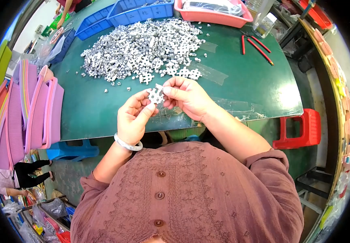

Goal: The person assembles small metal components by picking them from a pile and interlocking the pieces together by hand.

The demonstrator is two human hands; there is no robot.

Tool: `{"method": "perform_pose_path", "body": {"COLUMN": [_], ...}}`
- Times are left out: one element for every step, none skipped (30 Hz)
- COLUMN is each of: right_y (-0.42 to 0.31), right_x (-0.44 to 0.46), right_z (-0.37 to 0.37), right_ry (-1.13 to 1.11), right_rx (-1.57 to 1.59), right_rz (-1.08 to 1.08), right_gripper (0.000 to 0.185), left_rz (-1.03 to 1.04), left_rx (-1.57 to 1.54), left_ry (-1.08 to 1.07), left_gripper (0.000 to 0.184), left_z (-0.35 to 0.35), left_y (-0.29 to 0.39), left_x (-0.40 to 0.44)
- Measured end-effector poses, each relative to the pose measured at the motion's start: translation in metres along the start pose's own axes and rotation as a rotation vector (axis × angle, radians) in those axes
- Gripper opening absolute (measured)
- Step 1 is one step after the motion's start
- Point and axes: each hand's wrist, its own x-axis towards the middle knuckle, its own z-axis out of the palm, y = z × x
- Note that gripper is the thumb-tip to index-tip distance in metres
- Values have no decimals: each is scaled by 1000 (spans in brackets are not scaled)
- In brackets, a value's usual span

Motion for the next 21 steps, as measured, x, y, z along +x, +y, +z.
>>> {"method": "perform_pose_path", "body": {"right_y": [-1,-3,-5,-6,-6,-6,-6,-6,-7,-7,-7,-7,-7,-8,-8,-9,-11,-12,-13,-13,-13], "right_x": [0,-1,-3,-3,-4,-4,-4,-4,-4,-5,-5,-5,-5,-6,-7,-8,-9,-10,-10,-11,-11], "right_z": [1,2,4,5,5,4,4,4,4,3,3,2,2,2,4,6,8,10,11,11,11], "right_ry": [8,9,11,13,12,11,10,5,0,-4,-8,-12,-16,-18,-20,-23,-28,-33,-39,-41,-43], "right_rx": [-11,-16,-21,-27,-28,-29,-29,-29,-29,-28,-36,-43,-51,-68,-85,-103,-125,-146,-167,-169,-172], "right_rz": [-1,-1,-1,0,-4,-8,-12,-14,-17,-19,-20,-22,-25,-30,-35,-39,-38,-37,-35,-39,-41], "right_gripper": [13,13,13,13,13,13,13,13,13,14,14,14,14,15,15,15,15,16,16,16,17], "left_rz": [-39,-79,-120,-141,-163,-185,-199,-213,-227,-250,-274,-297,-322,-347,-373,-400,-428,-457,-484,-511,-538], "left_rx": [-28,-56,-84,-119,-154,-189,-203,-217,-232,-248,-265,-282,-325,-369,-413,-485,-558,-631,-661,-692,-723], "left_ry": [-1,-3,-5,0,6,12,17,23,29,33,37,41,35,29,23,-4,-31,-58,-69,-79,-88], "left_gripper": [32,31,30,29,27,26,25,24,22,21,20,19,19,19,19,18,17,16,16,17,17], "left_z": [0,-1,-1,-2,-4,-5,-5,-5,-5,-5,-5,-6,-6,-7,-8,-10,-12,-13,-12,-11,-10], "left_y": [2,4,6,4,2,0,0,0,-1,-1,-1,-2,-3,-5,-7,-10,-13,-14,-14,-14,-14], "left_x": [1,1,2,3,3,4,4,4,4,5,5,6,7,7,8,9,11,12,12,11,11]}}
